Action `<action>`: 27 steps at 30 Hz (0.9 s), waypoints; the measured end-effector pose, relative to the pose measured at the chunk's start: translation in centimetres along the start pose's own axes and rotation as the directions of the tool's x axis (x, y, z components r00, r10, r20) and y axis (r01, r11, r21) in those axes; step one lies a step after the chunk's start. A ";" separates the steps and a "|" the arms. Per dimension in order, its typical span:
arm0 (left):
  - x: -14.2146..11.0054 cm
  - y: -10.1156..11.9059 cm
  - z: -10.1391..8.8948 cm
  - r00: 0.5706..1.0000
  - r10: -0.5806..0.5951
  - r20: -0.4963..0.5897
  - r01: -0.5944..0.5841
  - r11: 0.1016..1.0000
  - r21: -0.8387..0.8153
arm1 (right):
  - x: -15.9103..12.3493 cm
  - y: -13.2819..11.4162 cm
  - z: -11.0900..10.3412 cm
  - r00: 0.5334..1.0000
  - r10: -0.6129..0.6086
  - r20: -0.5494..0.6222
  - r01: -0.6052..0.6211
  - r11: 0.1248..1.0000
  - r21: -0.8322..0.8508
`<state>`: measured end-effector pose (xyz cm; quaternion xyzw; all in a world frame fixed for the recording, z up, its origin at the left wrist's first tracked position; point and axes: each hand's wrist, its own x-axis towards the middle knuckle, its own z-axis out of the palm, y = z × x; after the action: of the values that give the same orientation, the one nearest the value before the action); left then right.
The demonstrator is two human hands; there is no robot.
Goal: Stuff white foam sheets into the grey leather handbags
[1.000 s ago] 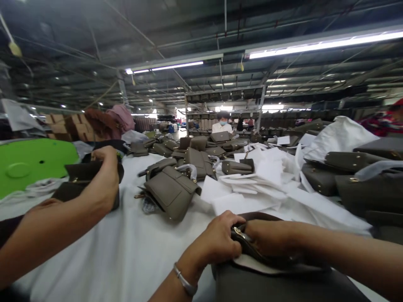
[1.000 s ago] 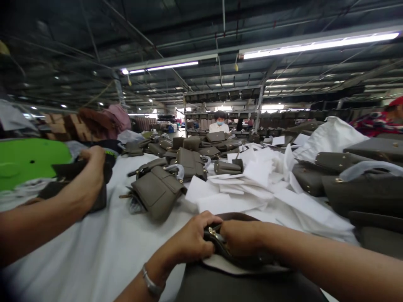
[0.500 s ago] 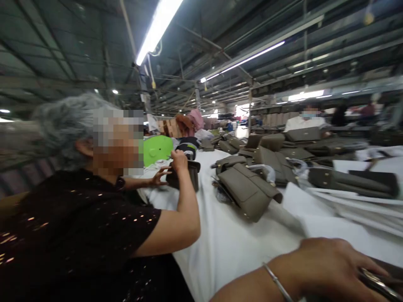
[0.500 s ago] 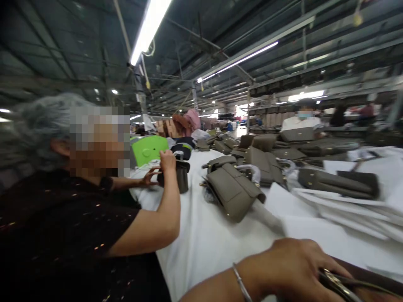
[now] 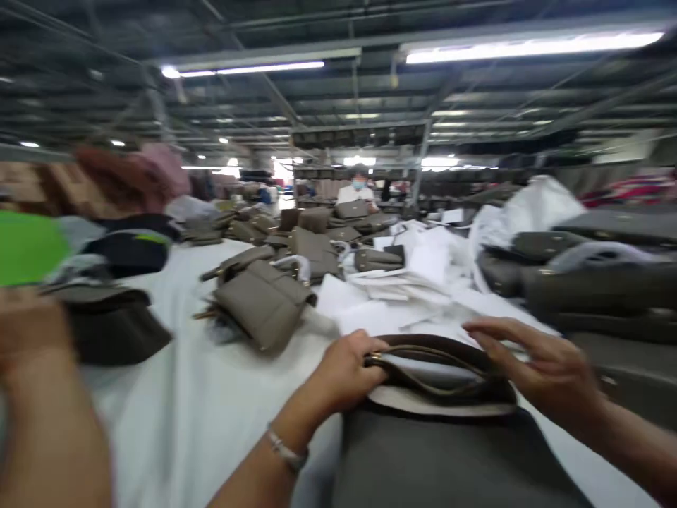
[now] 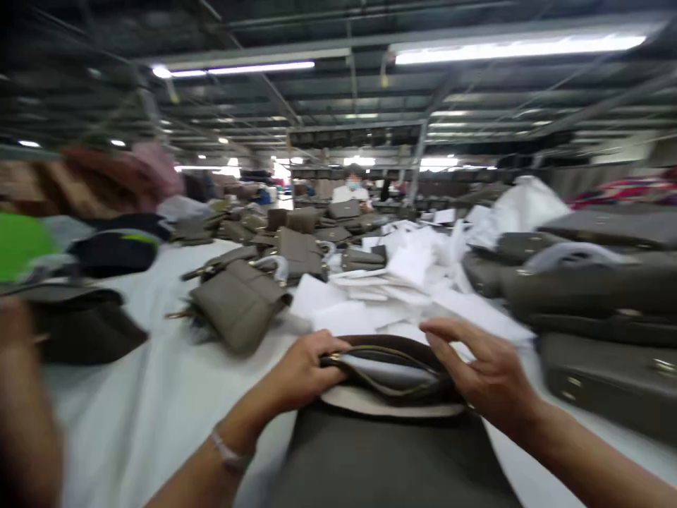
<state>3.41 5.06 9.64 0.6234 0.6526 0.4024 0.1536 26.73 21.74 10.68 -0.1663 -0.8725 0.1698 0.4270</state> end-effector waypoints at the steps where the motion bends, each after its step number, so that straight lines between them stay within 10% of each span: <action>1: 0.2 -0.3 0.0 1.000 -0.024 0.000 0.024 0.999 0.026 | -0.9 0.2 -1.0 0.999 0.013 -0.029 -0.013 1.000 0.002; 6: 0.8 -1.4 0.3 0.999 -0.047 0.001 0.046 0.988 0.147 | -3.8 1.6 -0.2 0.998 0.015 0.065 -0.030 0.974 0.226; 10: 0.6 -0.3 0.3 0.963 0.196 -0.187 -0.061 0.829 0.556 | -5.0 2.2 1.1 0.998 -0.017 0.059 -0.007 0.921 0.390; 13: 0.8 3.1 0.8 0.941 0.338 0.007 -0.239 0.650 0.721 | -5.4 2.8 1.4 0.999 0.015 0.028 -0.026 0.886 0.463; 18: 2.8 8.4 3.6 0.918 0.079 0.388 -0.357 0.587 0.727 | -5.9 3.8 1.5 0.999 -0.026 -0.028 0.036 0.861 0.507; 27: 4.8 5.8 4.5 0.979 0.099 0.176 -0.196 0.683 0.704 | -5.6 3.0 1.1 1.000 0.023 0.008 -0.024 0.861 0.508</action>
<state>9.75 10.44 12.37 0.7079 0.6945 0.0876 -0.0943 29.54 21.80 4.85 -0.0587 -0.7952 0.3987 0.4530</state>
